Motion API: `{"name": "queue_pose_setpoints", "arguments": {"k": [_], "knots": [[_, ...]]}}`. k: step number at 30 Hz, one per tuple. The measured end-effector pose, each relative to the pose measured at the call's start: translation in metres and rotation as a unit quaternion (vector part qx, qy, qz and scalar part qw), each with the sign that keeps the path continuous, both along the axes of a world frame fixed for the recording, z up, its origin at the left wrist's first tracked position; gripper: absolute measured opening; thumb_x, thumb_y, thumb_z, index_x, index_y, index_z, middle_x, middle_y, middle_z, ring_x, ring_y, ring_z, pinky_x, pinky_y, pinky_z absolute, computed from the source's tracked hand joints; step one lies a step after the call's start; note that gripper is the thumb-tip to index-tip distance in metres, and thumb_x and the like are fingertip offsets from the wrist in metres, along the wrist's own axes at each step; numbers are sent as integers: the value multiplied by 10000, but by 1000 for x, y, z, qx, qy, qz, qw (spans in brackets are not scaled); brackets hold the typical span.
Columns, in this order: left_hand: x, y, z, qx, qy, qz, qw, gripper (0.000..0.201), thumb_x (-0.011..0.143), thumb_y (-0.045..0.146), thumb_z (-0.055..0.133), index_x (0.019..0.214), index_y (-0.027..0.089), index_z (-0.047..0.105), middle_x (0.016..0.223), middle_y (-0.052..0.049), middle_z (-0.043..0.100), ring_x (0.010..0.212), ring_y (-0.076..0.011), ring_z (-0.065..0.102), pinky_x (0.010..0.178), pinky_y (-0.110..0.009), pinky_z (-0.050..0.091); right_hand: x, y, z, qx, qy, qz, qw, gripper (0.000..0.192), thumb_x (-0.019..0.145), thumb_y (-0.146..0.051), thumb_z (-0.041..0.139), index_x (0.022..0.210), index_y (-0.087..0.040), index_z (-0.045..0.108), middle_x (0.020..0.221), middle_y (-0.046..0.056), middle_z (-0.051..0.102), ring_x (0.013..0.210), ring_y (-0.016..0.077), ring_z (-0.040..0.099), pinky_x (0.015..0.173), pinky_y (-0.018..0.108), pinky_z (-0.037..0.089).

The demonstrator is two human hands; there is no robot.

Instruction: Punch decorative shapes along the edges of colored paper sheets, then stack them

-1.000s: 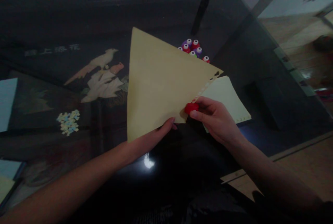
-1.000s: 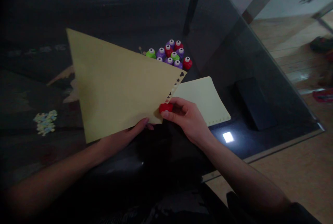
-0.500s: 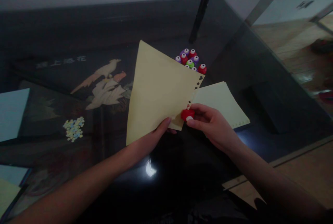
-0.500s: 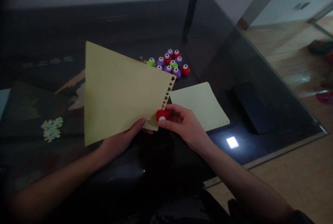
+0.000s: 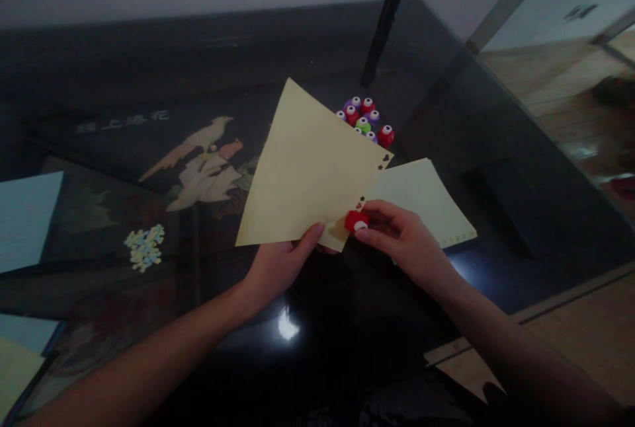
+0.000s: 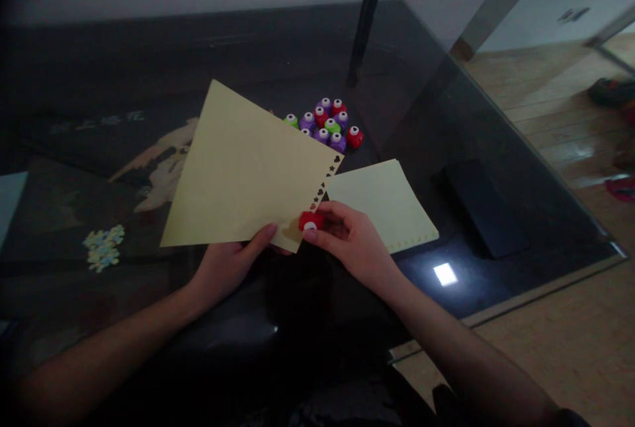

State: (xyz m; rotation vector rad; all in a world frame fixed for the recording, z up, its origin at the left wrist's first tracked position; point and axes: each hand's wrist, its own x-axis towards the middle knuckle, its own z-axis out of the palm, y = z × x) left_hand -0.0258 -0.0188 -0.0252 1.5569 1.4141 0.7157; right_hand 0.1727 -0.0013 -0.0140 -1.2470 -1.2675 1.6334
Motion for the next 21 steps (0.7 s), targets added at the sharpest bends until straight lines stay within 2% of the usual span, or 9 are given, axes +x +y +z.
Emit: {"name": "queue_pose_setpoints", "arguments": {"k": [4,9,14,21], "knots": [[-1,-2,-2,10,20,-15,1000,374,891,357,443,664,247,719,987,-21,756,1037,-215,652,1041,-397,422,1,0,-1,-6,-7,11,1000,264,699,-276,750,933,-214,644,966,45,739,902,196,687,858,388,539],[-1,-2,-3,15,19,-37,999,425,917,342,410,637,260,718,823,-11,764,937,-203,680,1011,-387,444,2,0,-4,-28,46,-18,998,250,705,-263,765,932,-229,666,969,22,736,830,146,674,852,345,526],[-1,-3,-4,18,19,-24,999,407,908,350,440,637,274,733,912,-6,763,985,-219,666,1036,-413,414,2,1,-4,-46,78,-20,996,240,697,-229,778,916,-231,681,932,3,734,790,114,656,811,290,521],[-1,-2,-3,15,-12,-13,1000,402,906,321,450,619,253,723,787,-16,760,894,-211,690,1003,-392,449,5,1,-1,-43,70,-39,996,278,689,-238,791,946,-228,685,943,6,731,824,119,655,782,273,522]]}}
